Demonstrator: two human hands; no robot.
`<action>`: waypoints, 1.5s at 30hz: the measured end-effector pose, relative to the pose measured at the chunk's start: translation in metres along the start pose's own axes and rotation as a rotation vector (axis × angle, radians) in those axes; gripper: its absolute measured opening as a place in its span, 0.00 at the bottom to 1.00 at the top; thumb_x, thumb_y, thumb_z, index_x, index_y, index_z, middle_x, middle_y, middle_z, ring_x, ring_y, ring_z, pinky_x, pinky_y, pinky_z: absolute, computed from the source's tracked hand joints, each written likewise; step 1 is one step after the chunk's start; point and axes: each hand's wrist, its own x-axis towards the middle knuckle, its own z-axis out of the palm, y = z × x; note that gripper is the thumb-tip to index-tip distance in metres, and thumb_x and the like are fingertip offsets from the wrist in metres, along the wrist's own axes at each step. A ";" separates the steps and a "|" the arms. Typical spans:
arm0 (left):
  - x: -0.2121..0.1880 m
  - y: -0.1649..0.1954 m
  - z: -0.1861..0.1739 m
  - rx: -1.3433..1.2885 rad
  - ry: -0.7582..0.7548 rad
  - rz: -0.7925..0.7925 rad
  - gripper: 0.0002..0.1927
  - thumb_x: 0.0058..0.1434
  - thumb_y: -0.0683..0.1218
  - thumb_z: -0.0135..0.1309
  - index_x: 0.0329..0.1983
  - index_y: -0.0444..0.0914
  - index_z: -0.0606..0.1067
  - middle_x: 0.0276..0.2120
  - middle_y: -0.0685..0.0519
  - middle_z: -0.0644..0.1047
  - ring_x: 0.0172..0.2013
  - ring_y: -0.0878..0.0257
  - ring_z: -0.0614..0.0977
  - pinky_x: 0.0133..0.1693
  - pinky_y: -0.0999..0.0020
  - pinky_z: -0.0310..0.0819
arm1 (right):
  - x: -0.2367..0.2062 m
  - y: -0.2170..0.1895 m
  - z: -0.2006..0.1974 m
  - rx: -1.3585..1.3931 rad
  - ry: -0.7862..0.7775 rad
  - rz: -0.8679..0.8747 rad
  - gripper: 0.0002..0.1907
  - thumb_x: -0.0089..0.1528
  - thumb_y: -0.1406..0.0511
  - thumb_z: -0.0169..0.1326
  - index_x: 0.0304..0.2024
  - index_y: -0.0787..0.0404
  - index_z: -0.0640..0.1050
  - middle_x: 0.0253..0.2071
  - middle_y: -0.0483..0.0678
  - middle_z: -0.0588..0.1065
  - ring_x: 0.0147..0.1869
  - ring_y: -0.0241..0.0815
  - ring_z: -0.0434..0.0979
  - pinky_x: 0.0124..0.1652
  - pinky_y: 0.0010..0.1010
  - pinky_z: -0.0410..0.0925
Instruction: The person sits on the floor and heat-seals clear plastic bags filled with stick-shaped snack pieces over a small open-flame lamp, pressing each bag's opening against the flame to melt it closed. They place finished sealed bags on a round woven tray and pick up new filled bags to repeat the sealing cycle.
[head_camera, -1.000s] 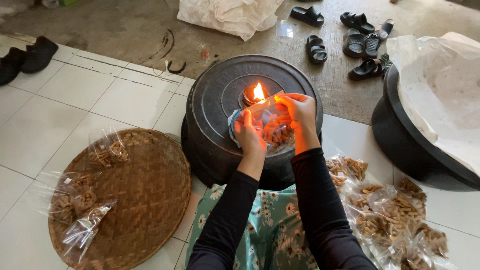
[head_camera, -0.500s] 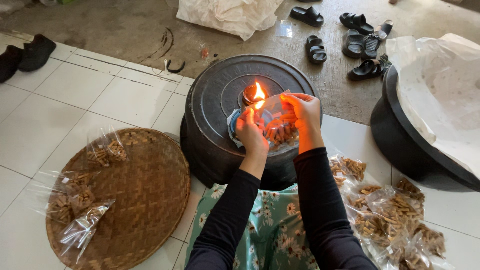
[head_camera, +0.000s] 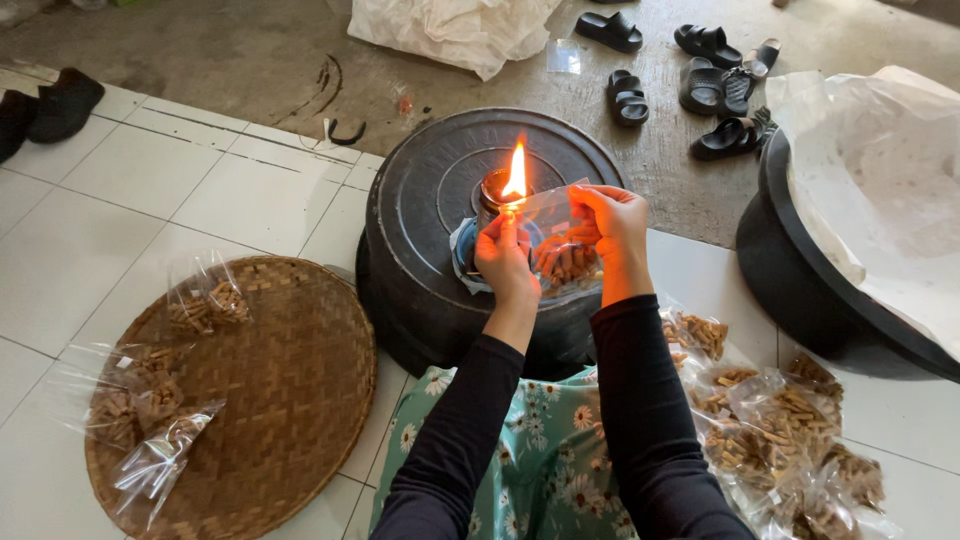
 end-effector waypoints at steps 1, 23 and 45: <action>0.001 -0.002 0.001 -0.004 0.007 -0.012 0.03 0.67 0.42 0.57 0.38 0.37 0.75 0.29 0.56 0.77 0.26 0.72 0.71 0.26 0.79 0.61 | 0.001 0.000 -0.001 -0.006 0.006 -0.001 0.04 0.57 0.71 0.63 0.33 0.69 0.83 0.24 0.49 0.78 0.18 0.32 0.71 0.16 0.25 0.65; 0.032 -0.018 -0.039 0.036 -0.026 0.050 0.04 0.65 0.39 0.58 0.42 0.32 0.78 0.38 0.52 0.82 0.35 0.69 0.77 0.40 0.74 0.72 | 0.012 0.051 0.004 -0.022 0.032 -0.088 0.05 0.57 0.70 0.65 0.34 0.68 0.84 0.27 0.49 0.80 0.23 0.30 0.74 0.21 0.17 0.63; 0.033 -0.016 -0.047 0.028 -0.035 0.067 0.04 0.66 0.39 0.57 0.41 0.32 0.79 0.38 0.51 0.82 0.36 0.68 0.78 0.41 0.73 0.72 | 0.015 0.059 0.005 -0.024 0.011 -0.138 0.04 0.57 0.71 0.65 0.33 0.69 0.84 0.28 0.49 0.80 0.25 0.31 0.75 0.22 0.18 0.63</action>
